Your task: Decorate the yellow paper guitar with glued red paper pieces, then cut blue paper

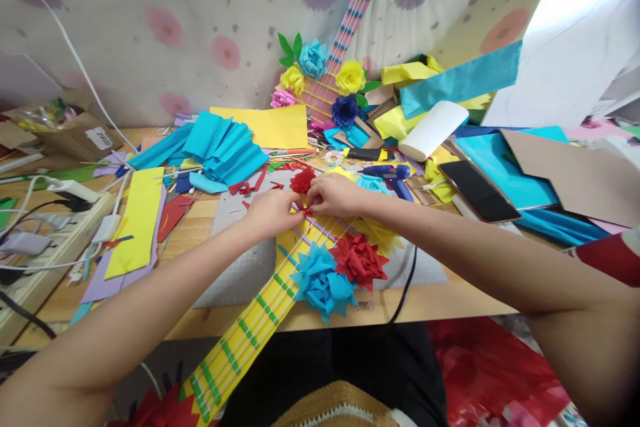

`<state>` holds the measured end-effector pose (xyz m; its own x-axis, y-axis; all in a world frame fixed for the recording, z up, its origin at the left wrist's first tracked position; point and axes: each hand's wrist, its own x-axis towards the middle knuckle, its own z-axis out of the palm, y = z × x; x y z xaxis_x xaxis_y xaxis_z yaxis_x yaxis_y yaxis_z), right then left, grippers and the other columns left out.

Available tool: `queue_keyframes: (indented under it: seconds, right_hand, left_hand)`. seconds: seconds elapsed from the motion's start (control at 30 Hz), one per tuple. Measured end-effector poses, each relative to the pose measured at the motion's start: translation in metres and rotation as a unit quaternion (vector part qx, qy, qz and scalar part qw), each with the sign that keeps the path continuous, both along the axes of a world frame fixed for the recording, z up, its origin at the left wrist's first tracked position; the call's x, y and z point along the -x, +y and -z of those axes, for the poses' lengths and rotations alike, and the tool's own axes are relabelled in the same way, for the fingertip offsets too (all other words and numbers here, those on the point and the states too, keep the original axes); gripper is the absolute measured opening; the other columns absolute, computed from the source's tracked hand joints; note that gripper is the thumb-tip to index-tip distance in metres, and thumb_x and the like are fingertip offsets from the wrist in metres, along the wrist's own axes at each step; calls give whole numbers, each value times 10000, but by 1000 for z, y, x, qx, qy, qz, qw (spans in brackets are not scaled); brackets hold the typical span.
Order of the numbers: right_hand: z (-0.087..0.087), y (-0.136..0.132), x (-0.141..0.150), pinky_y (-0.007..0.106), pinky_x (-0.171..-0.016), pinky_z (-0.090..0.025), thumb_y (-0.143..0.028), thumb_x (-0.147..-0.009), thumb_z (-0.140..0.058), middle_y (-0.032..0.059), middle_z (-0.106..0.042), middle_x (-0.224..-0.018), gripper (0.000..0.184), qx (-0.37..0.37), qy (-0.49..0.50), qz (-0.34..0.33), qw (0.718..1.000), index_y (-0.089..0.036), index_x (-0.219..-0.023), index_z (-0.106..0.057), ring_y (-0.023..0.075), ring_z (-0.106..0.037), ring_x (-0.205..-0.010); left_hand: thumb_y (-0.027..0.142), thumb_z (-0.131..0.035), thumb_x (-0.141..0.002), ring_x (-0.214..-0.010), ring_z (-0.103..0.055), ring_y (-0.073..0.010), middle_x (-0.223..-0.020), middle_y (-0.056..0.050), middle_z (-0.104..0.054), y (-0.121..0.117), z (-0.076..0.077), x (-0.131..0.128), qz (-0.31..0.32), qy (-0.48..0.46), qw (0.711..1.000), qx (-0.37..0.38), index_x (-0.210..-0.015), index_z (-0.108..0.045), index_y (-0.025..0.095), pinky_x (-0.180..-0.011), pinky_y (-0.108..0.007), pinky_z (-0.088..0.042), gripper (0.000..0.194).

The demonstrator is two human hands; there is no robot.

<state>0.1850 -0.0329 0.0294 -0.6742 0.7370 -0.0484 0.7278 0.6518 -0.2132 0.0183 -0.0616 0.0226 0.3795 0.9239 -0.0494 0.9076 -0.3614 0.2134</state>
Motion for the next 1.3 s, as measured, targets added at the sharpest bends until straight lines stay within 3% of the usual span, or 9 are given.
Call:
queue_keyframes:
  seconds: [0.4, 0.67, 0.87, 1.0, 1.1, 1.2, 1.3]
  right_hand:
    - [2, 1, 0, 253, -653, -344, -237, -691, -577, 38, -678, -850, 203, -23, -3, -11, 1000, -190, -838, -710, 165, -565, -776]
    - [4, 1, 1, 259, -614, -305, -299, -699, -590, 40, -667, -794, 190, -37, -10, -14, 999, -178, -817, -675, 164, -553, -729]
    - [0, 1, -1, 251, -615, -304, -332, -710, -604, 49, -658, -795, 209, -21, 6, -17, 1000, -166, -827, -655, 161, -546, -731]
    - [-15, 4, -9, 235, -607, -313, -312, -693, -638, 34, -639, -801, 215, -12, 44, 7, 999, -171, -854, -644, 145, -532, -726]
    - [-34, 8, -28, 235, -610, -339, -348, -705, -631, 31, -620, -783, 258, -34, 117, 57, 991, -160, -882, -641, 134, -527, -703]
    - [-51, 9, -60, 257, -632, -384, -439, -710, -615, 39, -617, -778, 328, -74, 223, 134, 963, -153, -868, -643, 141, -540, -700]
    - [-54, 3, -100, 307, -702, -433, -477, -692, -622, 59, -627, -846, 347, -127, 300, 237, 915, -175, -862, -646, 178, -571, -779]
  left_hand:
    - [361, -481, -761, -745, -612, -207, -760, -27, -677, 3, 5, -3, -18, 0, 1000, -18, -891, -701, 272, -588, -267, -365, 270]
    - [363, -534, -721, -592, -524, -150, -639, -10, -616, 10, -2, 4, -63, -115, 991, 42, -846, -725, 213, -502, -252, -288, 273]
    - [369, -549, -688, -538, -487, -117, -573, 11, -573, 15, -4, 11, -89, -233, 968, 35, -734, -681, 166, -485, -236, -300, 247]
    - [342, -562, -680, -536, -492, -104, -590, 17, -560, 18, -2, 14, -106, -323, 940, 24, -696, -610, 162, -486, -217, -378, 187]
    - [324, -579, -682, -589, -547, -103, -669, 12, -574, 20, -2, 14, -122, -422, 896, 64, -711, -547, 164, -490, -203, -454, 165]
    - [320, -602, -688, -653, -604, -122, -683, 5, -586, 19, -4, 12, -143, -487, 855, 107, -729, -523, 161, -511, -217, -506, 183]
    - [295, -628, -681, -655, -623, -130, -661, -5, -609, 16, -6, 11, -156, -515, 833, 131, -735, -534, 149, -525, -233, -526, 182]
